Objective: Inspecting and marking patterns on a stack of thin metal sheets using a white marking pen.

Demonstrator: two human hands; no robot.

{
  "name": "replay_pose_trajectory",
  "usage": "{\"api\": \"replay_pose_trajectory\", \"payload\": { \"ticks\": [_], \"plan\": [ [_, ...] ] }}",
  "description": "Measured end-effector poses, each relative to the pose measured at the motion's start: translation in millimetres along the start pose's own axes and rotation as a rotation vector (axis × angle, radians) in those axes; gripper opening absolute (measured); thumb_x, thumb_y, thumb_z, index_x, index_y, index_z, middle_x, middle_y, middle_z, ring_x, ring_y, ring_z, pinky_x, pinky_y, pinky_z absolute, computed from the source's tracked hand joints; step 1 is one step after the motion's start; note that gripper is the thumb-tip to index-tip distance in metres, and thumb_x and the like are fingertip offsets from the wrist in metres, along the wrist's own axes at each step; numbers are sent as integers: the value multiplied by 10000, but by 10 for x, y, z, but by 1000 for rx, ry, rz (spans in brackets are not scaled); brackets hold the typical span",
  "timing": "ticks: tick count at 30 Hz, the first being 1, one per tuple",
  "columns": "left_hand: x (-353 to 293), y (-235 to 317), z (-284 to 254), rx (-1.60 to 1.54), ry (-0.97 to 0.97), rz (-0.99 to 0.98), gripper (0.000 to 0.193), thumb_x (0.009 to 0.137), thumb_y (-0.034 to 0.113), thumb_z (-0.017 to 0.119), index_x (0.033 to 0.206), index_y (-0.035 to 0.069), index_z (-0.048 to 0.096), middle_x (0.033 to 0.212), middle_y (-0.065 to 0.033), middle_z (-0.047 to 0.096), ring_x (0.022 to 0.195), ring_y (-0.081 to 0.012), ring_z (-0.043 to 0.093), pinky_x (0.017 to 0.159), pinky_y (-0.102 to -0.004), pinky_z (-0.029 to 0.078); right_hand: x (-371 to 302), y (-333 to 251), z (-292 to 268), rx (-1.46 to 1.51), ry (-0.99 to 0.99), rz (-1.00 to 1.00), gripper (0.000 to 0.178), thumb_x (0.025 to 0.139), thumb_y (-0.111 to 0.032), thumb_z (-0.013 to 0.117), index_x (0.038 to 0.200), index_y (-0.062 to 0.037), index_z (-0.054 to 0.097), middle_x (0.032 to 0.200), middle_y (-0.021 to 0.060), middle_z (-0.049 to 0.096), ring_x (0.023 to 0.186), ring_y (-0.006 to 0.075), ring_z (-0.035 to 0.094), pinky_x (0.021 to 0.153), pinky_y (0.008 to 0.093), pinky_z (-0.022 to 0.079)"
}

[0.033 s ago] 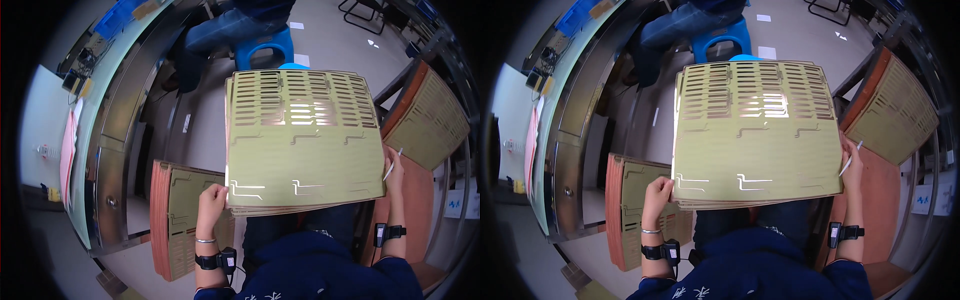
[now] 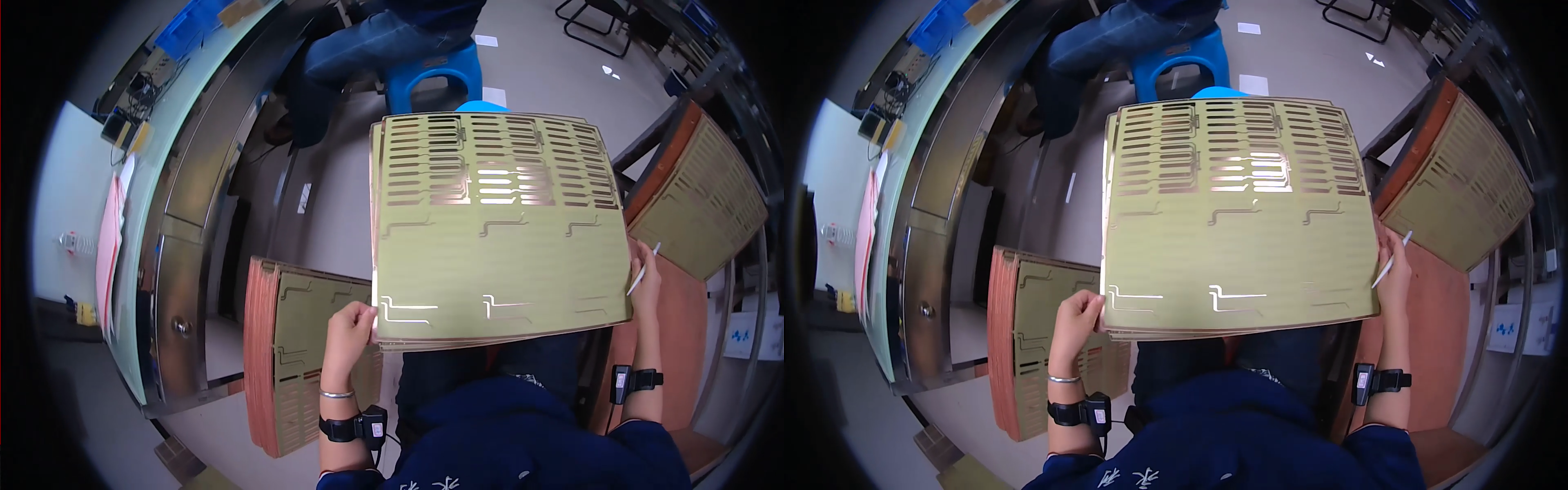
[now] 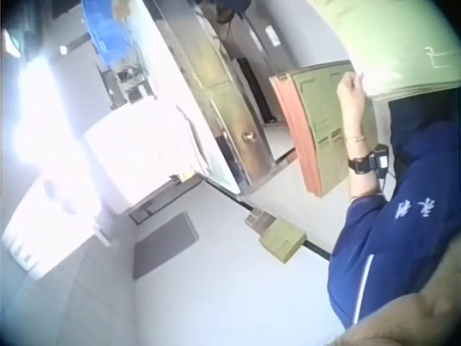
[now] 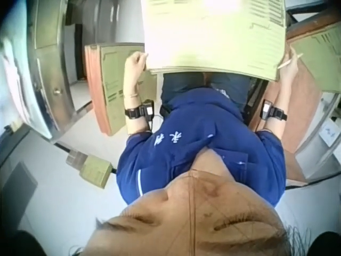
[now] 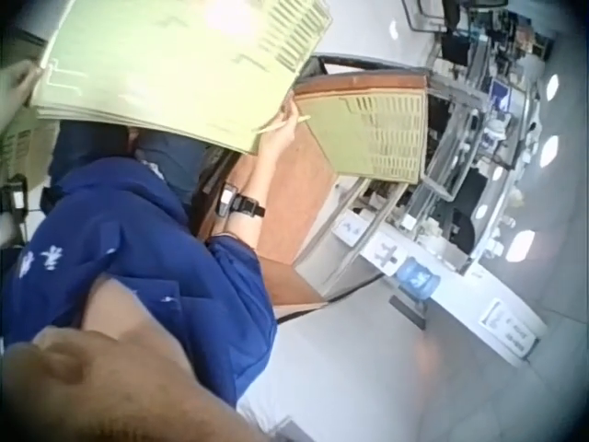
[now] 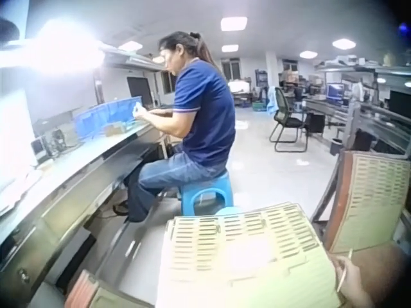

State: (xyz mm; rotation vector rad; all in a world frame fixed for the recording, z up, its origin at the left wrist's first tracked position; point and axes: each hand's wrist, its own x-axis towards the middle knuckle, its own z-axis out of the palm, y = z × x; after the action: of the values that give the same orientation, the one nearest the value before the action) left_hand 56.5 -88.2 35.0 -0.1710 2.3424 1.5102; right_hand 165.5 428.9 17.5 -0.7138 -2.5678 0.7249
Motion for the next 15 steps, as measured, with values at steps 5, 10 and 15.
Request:
{"api": "replay_pose_trajectory", "payload": {
  "ticks": [5, 10, 15],
  "plan": [
    [-179, -51, 106, 0, -53, -21, 231, 931, 116, 595, 757, -34, 618, 540, -27, 562, 478, -80, 532, 459, -246, 416, -93, -464, 96, 102, 242, -165, 356, 1027, -237, 417, 1268, -9, 545, 1120, 191, 643, 1093, 293, 607, 921, 383, 458],
    [-163, -103, 116, 149, 28, 56, 271, 910, 169, 615, 722, -26, 607, 536, -117, 554, 466, -221, 551, 481, -334, 432, -568, -1332, 427, 475, -289, -455, 350, 991, -266, 442, 1001, -6, 676, 950, 137, 644, 855, 261, 598, 790, 350, 471],
    [-160, -129, 260, 390, 198, 241, 357, 923, 225, 617, 670, -23, 574, 524, -148, 521, 446, -262, 513, 473, -359, 409, -1078, -2083, 855, 627, -731, -689, 155, 783, -37, 682, 939, -36, 674, 876, 107, 654, 819, 266, 626, 760, 346, 497]
  ]
}}
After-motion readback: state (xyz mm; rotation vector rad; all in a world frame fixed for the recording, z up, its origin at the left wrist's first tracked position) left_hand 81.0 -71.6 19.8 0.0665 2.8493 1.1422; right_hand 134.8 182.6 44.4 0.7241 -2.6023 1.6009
